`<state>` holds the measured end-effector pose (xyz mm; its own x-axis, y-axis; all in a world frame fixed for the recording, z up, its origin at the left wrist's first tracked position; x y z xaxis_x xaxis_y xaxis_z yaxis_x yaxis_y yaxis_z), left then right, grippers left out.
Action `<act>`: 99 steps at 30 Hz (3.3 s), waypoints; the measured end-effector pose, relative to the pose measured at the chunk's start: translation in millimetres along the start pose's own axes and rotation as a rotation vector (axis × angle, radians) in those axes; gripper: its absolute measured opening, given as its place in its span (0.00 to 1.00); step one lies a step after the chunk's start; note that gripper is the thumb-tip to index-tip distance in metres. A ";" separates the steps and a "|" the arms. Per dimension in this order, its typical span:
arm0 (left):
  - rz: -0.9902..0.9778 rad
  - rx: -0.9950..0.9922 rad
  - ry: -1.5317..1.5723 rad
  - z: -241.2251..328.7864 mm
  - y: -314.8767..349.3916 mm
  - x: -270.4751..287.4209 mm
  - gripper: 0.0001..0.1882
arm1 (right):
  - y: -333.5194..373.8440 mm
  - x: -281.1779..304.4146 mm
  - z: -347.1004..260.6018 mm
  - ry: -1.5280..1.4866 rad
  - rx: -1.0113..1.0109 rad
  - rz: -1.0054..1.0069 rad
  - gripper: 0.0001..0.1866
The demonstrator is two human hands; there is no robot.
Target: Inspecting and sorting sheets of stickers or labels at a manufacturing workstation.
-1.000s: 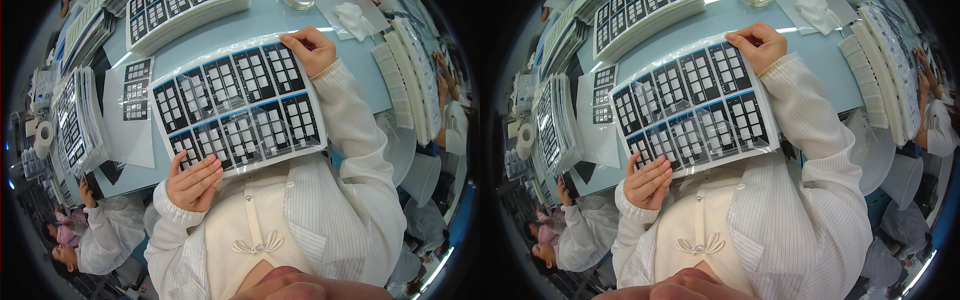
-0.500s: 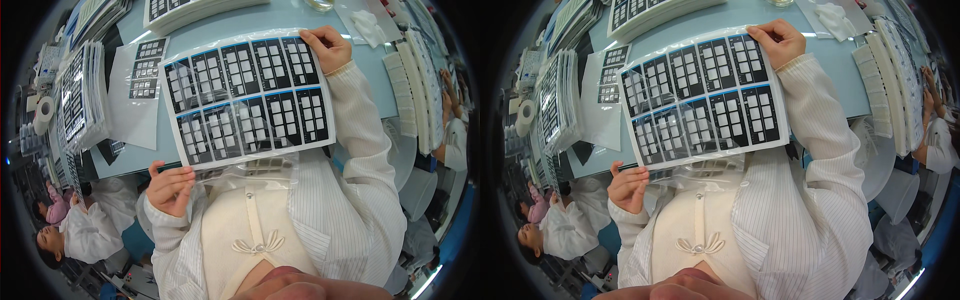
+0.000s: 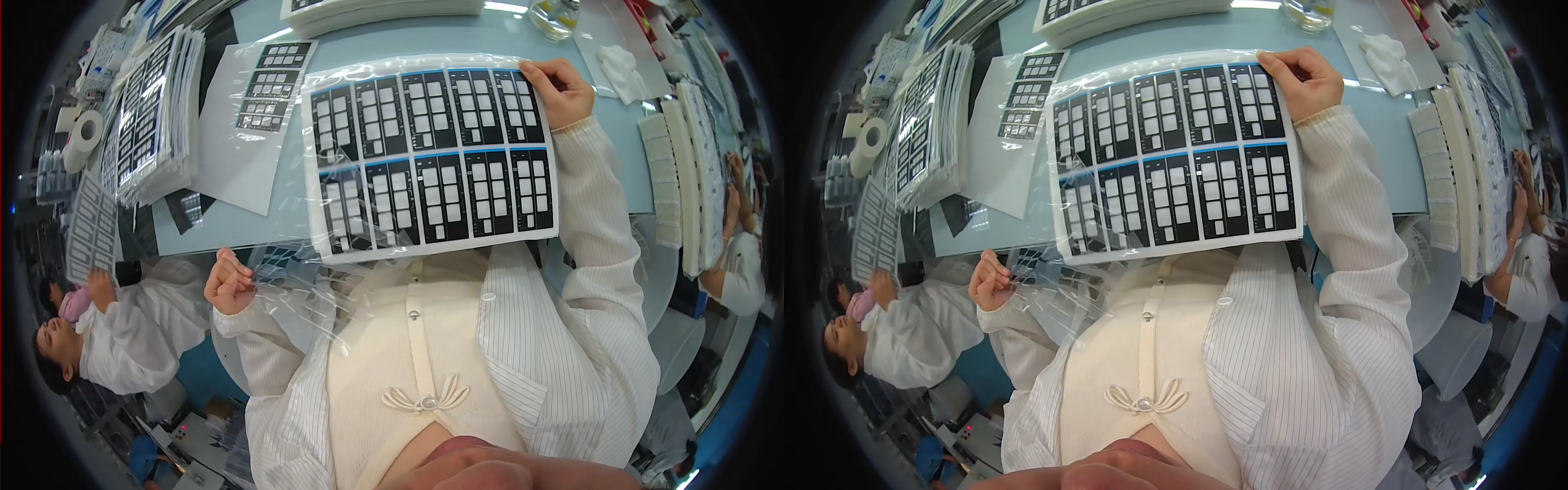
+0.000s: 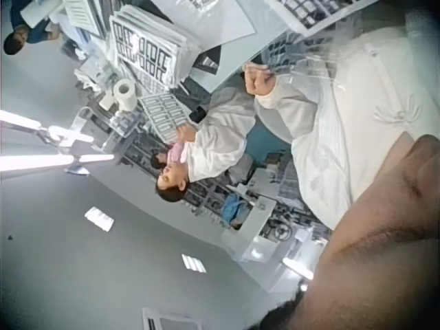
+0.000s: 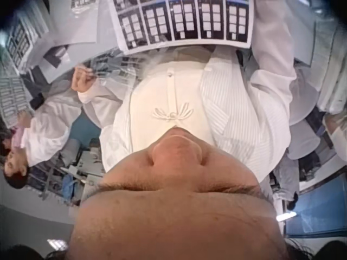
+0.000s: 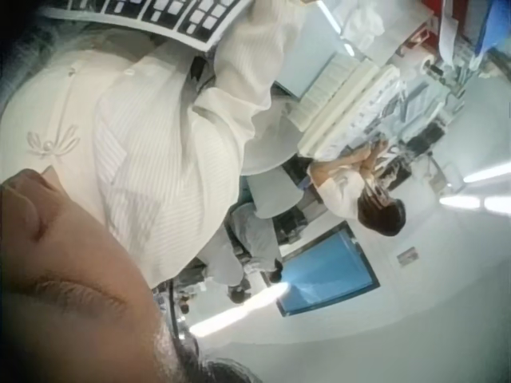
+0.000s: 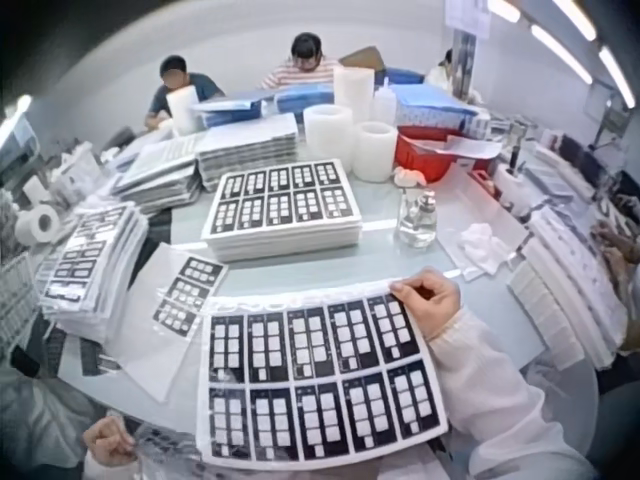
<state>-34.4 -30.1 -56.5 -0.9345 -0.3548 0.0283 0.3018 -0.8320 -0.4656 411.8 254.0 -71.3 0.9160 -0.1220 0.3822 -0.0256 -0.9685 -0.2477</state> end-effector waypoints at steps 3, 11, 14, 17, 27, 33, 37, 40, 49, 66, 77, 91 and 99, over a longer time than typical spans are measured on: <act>0.034 0.114 -0.001 -0.9 17.7 13.6 0.15 | -2.8 -1.2 2.4 0.020 0.041 -0.015 0.08; 0.361 0.202 0.107 -19.6 91.0 98.2 0.19 | -2.5 -2.7 -1.1 0.015 0.043 -0.064 0.07; 0.284 0.568 0.497 -42.7 177.5 196.0 0.19 | -4.4 -3.2 11.8 -0.056 -0.040 -0.111 0.08; 0.500 0.903 0.418 -46.7 270.7 246.2 0.18 | -3.4 -3.4 25.3 -0.191 -0.157 -0.135 0.10; 0.573 1.851 -0.669 -52.9 461.8 239.3 0.15 | -2.0 -3.4 32.6 -0.320 -0.335 -0.120 0.11; 0.415 1.751 -1.237 -41.3 416.1 256.2 0.14 | -0.6 -3.0 34.8 -0.316 -0.346 -0.118 0.12; 0.477 1.166 -1.680 -0.7 311.3 274.1 0.13 | 3.3 -5.9 27.0 -0.371 -0.452 -0.136 0.11; 0.368 0.332 -1.780 13.0 174.2 236.9 0.12 | 4.4 2.2 28.6 -0.442 -0.473 -0.142 0.09; -0.066 -0.290 -1.120 32.7 -64.3 -64.7 0.04 | -0.7 -5.1 24.7 -0.444 -0.547 -0.192 0.09; -0.543 0.191 -0.457 -33.3 -102.4 -133.0 0.13 | 3.1 33.1 -0.3 -0.156 -0.466 -0.546 0.10; -0.496 0.142 -0.420 -30.4 -102.7 -137.5 0.15 | 47.5 30.7 -31.3 0.057 -0.410 -0.704 0.08; -0.542 0.132 -0.370 -6.3 -112.7 -131.5 0.09 | 44.5 33.3 -54.3 0.016 -0.177 -0.692 0.09; -0.503 0.122 -0.187 13.0 -110.7 -129.8 0.08 | 45.6 52.6 -59.8 0.018 -0.050 -0.668 0.09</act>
<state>56.0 102.5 2.9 -0.9231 0.0387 0.3826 -0.1432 -0.9580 -0.2486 434.9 190.5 -9.3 0.7346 0.5040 0.4543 0.5259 -0.8460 0.0883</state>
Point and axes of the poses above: each hand's wrist, its own y-axis away from the middle knuckle, its own x-axis out of the back of the hand, z = x × y, the point moved 6 cm from there along -y, towards the middle knuckle, and after that the axes turned 7 degrees about y, right-handed, at the moved point
